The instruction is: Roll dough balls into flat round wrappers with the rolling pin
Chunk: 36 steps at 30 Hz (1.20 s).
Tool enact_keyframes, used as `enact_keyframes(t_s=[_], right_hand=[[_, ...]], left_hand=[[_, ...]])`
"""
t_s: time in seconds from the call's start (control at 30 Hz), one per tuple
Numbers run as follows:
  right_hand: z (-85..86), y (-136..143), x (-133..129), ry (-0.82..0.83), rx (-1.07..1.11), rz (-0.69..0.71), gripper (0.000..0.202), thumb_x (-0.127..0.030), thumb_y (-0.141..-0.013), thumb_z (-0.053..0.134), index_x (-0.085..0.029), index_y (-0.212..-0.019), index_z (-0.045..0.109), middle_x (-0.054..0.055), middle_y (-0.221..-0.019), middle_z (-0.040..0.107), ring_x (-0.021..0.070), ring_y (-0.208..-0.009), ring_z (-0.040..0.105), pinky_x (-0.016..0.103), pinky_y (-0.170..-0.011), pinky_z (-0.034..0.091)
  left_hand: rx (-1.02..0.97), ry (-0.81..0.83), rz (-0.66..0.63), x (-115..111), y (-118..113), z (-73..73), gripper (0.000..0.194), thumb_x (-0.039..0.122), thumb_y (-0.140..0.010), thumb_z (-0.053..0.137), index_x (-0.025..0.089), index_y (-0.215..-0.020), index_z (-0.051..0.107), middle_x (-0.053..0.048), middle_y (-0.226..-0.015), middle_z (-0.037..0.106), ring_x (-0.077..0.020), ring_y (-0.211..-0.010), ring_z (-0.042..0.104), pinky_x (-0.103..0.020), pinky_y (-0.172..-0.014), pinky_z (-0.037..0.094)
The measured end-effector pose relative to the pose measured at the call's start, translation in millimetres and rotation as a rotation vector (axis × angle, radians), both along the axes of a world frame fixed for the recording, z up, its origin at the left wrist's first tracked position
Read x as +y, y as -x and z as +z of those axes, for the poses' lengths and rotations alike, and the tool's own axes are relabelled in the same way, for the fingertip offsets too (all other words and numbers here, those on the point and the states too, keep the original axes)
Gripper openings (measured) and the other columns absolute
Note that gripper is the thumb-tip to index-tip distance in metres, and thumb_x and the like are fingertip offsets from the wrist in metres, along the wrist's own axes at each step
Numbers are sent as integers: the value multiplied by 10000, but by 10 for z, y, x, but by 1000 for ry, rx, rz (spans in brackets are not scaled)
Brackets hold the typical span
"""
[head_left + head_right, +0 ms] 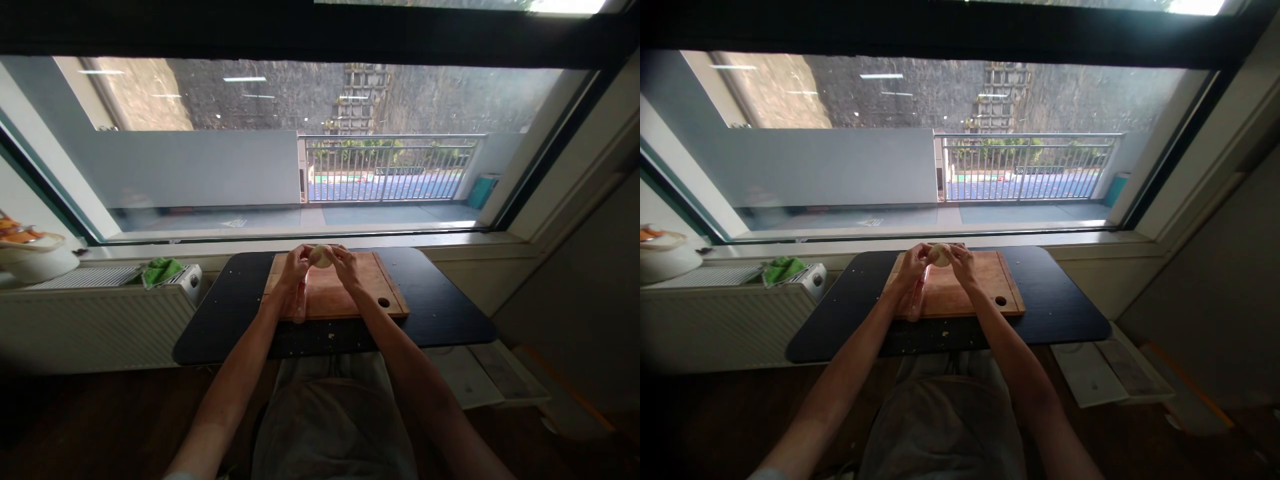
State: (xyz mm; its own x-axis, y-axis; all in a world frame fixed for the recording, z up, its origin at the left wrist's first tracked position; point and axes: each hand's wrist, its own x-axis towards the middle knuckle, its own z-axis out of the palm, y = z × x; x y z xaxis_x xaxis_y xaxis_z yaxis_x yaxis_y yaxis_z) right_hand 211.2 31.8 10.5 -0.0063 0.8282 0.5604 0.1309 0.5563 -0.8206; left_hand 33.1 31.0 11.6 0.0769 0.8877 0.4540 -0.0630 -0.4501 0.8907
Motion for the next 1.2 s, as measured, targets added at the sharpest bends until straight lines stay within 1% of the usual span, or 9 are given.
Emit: enact_keyframes(t_s=[0.13,0.27,0.4,0.57,0.7,0.8,0.87,1.0,1.2], right_hand=[[4,-25,-13,-12,-16,-15,501,-709,-933,705,-240,-911,879,38,-888,664,219,-881,608,335,-806,510],[-3,0,1,-20,14,-33,529,-717,-928,713,-214,-849,853,26,-832,641,197,-831,589,320,-759,498],[-29,38,52,-35,26,-3,551,-739,-921,730,-208,-976,867,63,-964,715,221,-904,642,341,-787,552],[-96,92,112,-56,-14,60,562,-722,-989,646,-227,-1144,864,96,-1098,743,243,-997,669,374,-857,600],[-151,172,100,28,5,187,682,-668,-836,851,-253,-1370,769,74,-1179,745,214,-955,695,352,-810,630],[-148,205,57,107,17,284,602,-679,-800,877,-203,-1161,804,63,-1036,779,216,-896,727,373,-817,642],[-124,199,32,149,45,333,558,-696,-798,872,-188,-1015,794,71,-967,787,231,-888,747,384,-815,644],[-90,181,35,120,85,209,532,-702,-793,867,-205,-941,748,63,-925,762,231,-879,739,370,-783,632],[-139,221,102,57,98,13,466,-705,-937,681,-240,-957,657,40,-952,703,215,-898,675,352,-775,611]], left_hand=[[-10,-15,12,-18,-5,1,339,457,-777,904,181,-893,745,-54,-911,778,-203,-839,699,-315,-786,567],[-38,3,-23,-24,-15,29,409,521,-773,909,164,-920,773,-62,-902,790,-204,-822,711,-326,-792,576],[-50,3,-35,-23,-35,57,493,590,-775,916,150,-973,812,-87,-930,808,-224,-845,737,-345,-818,586],[-122,-25,69,-7,-39,2,417,546,-809,902,155,-921,811,-67,-872,785,-189,-793,701,-306,-763,560],[-228,-22,122,47,-6,-71,355,486,-815,907,176,-804,734,-2,-756,696,-128,-683,613,-252,-667,507],[-324,-7,115,94,10,-95,408,501,-778,938,180,-742,688,16,-717,652,-115,-659,585,-245,-643,496],[-370,16,87,113,4,-93,424,547,-784,930,179,-788,720,1,-750,680,-128,-677,609,-260,-652,516],[-335,23,53,115,-30,-78,467,596,-806,911,170,-952,788,-45,-881,760,-169,-786,690,-296,-736,563],[-278,31,19,82,-31,-84,419,515,-804,920,169,-982,765,-60,-954,779,-201,-880,733,-343,-845,600]])
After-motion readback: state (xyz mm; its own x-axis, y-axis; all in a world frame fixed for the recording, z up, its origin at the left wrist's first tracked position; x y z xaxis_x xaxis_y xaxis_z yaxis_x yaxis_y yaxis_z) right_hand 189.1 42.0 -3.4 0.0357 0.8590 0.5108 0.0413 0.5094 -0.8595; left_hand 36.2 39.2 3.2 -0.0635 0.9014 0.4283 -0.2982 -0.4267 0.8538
